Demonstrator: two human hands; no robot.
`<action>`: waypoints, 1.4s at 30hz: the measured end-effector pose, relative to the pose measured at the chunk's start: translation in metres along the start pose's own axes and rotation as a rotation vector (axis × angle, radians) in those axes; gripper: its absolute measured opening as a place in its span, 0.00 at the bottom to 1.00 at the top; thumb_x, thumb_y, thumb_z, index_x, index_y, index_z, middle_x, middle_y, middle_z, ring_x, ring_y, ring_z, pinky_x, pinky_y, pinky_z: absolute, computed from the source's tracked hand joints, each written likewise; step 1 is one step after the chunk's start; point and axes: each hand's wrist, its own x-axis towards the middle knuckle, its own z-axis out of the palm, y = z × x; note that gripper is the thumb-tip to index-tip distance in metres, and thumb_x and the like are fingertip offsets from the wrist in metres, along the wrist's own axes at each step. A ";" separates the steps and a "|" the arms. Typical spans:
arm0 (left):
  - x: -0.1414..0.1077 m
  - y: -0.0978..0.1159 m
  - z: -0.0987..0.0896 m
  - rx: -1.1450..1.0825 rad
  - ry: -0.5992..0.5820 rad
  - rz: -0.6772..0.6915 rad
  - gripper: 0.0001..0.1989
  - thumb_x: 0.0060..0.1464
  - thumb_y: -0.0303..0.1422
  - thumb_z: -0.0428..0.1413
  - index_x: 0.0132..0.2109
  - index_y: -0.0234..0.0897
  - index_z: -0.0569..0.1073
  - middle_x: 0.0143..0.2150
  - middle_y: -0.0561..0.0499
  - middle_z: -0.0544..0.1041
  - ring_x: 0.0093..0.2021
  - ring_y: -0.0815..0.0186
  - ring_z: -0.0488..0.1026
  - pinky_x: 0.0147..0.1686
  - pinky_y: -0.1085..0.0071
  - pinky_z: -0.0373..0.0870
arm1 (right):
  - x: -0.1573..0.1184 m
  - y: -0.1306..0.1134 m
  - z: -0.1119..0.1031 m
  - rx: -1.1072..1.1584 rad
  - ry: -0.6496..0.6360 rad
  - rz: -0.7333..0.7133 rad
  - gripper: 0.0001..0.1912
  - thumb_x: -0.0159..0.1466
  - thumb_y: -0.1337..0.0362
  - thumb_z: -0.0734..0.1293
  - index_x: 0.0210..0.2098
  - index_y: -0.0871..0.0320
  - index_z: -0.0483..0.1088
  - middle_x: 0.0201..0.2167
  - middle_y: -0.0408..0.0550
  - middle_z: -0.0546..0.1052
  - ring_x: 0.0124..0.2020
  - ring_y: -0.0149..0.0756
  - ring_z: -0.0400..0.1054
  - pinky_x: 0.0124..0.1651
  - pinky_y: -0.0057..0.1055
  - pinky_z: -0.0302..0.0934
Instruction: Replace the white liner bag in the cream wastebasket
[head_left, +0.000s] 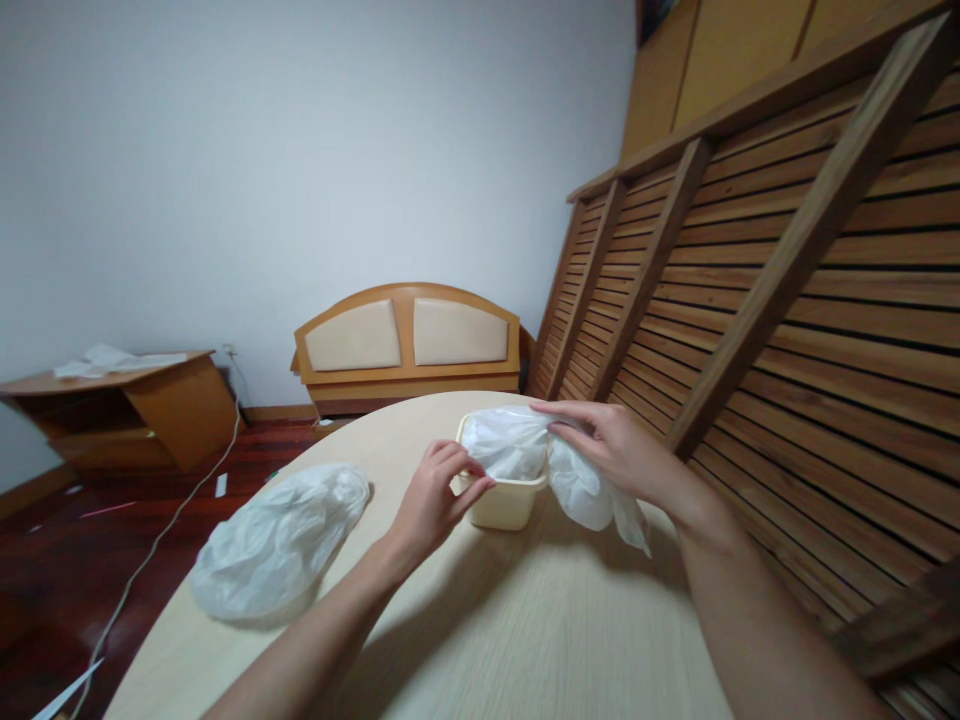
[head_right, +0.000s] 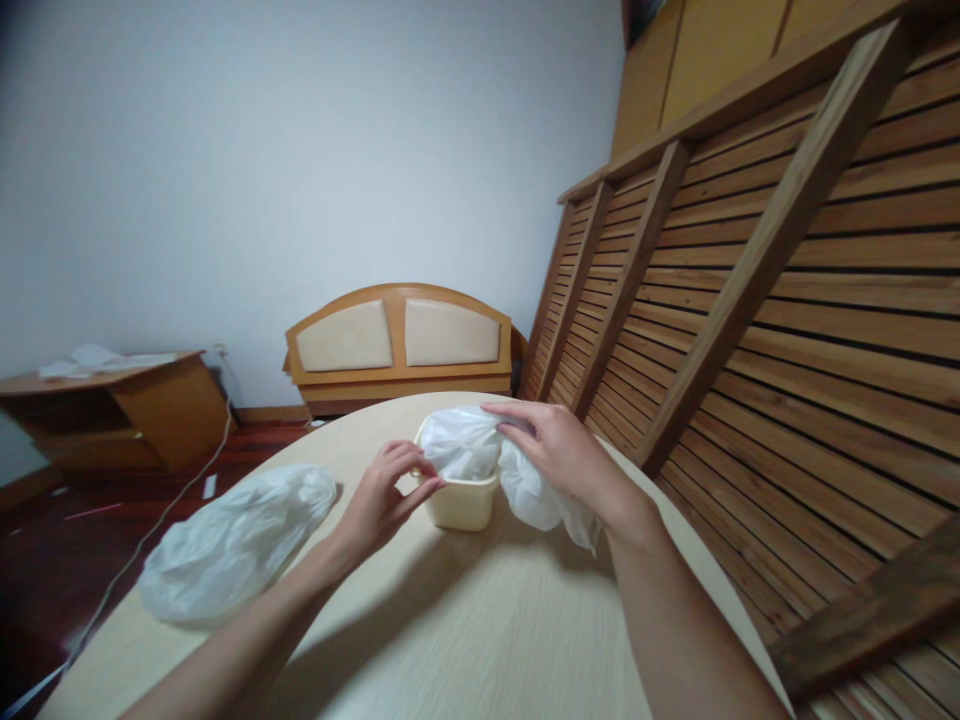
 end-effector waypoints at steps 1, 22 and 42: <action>0.000 -0.001 0.001 0.008 0.000 0.000 0.08 0.62 0.37 0.59 0.36 0.39 0.73 0.36 0.48 0.78 0.42 0.60 0.71 0.46 0.62 0.68 | 0.001 0.000 0.000 0.005 0.036 0.010 0.16 0.68 0.61 0.65 0.53 0.48 0.77 0.51 0.45 0.81 0.51 0.41 0.76 0.57 0.40 0.68; 0.002 -0.031 -0.007 0.192 0.080 -0.024 0.05 0.63 0.33 0.58 0.37 0.40 0.75 0.36 0.50 0.77 0.41 0.60 0.70 0.44 0.63 0.69 | -0.001 -0.018 -0.010 0.114 0.596 0.045 0.12 0.65 0.59 0.68 0.45 0.52 0.80 0.43 0.47 0.83 0.44 0.40 0.78 0.50 0.38 0.72; -0.009 -0.082 -0.005 0.297 0.120 -0.025 0.21 0.62 0.23 0.48 0.58 0.42 0.73 0.63 0.41 0.70 0.65 0.53 0.65 0.60 0.46 0.68 | -0.009 -0.043 0.005 -0.117 -0.273 -0.015 0.13 0.67 0.66 0.64 0.45 0.50 0.79 0.45 0.42 0.83 0.46 0.38 0.77 0.50 0.32 0.67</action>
